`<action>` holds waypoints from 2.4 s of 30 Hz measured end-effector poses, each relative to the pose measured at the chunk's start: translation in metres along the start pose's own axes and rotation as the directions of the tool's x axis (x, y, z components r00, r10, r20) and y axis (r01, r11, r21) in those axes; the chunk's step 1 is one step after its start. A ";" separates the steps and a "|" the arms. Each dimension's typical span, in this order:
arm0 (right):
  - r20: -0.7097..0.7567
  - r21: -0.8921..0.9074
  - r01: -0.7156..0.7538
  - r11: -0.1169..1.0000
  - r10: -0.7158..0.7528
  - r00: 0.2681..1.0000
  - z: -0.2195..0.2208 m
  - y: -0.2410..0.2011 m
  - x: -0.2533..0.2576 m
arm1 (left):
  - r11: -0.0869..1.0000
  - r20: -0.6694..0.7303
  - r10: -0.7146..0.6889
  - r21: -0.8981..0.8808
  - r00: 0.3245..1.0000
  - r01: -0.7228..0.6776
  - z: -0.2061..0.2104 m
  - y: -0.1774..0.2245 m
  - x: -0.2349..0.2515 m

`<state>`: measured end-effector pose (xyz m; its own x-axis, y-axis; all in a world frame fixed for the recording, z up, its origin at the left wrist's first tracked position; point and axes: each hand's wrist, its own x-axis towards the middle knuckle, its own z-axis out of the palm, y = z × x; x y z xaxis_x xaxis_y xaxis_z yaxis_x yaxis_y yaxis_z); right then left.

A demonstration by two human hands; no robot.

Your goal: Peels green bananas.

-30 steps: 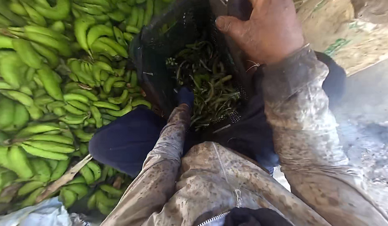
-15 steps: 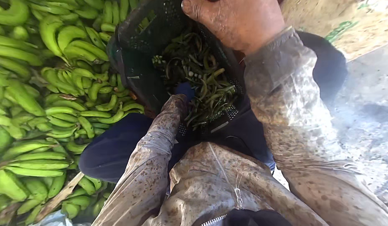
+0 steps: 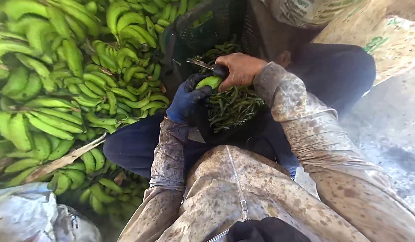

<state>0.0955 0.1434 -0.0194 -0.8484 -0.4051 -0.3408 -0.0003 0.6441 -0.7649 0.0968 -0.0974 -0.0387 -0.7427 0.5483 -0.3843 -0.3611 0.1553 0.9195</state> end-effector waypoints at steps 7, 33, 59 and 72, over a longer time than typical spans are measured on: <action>-0.371 -0.014 -0.117 0.993 0.104 0.923 0.067 -0.023 -0.004 | 0.876 -0.389 -0.211 -0.482 0.897 -0.003 0.021 -0.037 -0.023; -0.301 0.028 -0.028 0.999 0.035 0.953 0.112 0.003 -0.004 | 0.962 -0.499 -0.019 -0.246 0.867 -0.121 0.021 -0.031 -0.028; -0.381 0.148 0.232 0.961 -0.161 0.911 0.090 -0.014 -0.032 | 0.930 -0.466 -0.057 -0.347 0.883 -0.123 -0.006 -0.035 -0.036; -0.476 0.095 0.023 0.995 0.025 0.879 0.080 -0.011 -0.023 | 0.898 -0.314 0.016 -0.412 0.949 -0.151 0.003 -0.036 -0.044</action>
<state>0.1579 0.0937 -0.0470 -0.9978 -0.0316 -0.0586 0.0302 0.5698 -0.8212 0.1440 -0.1245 -0.0543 -0.8879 0.2647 -0.3763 -0.4444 -0.2824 0.8501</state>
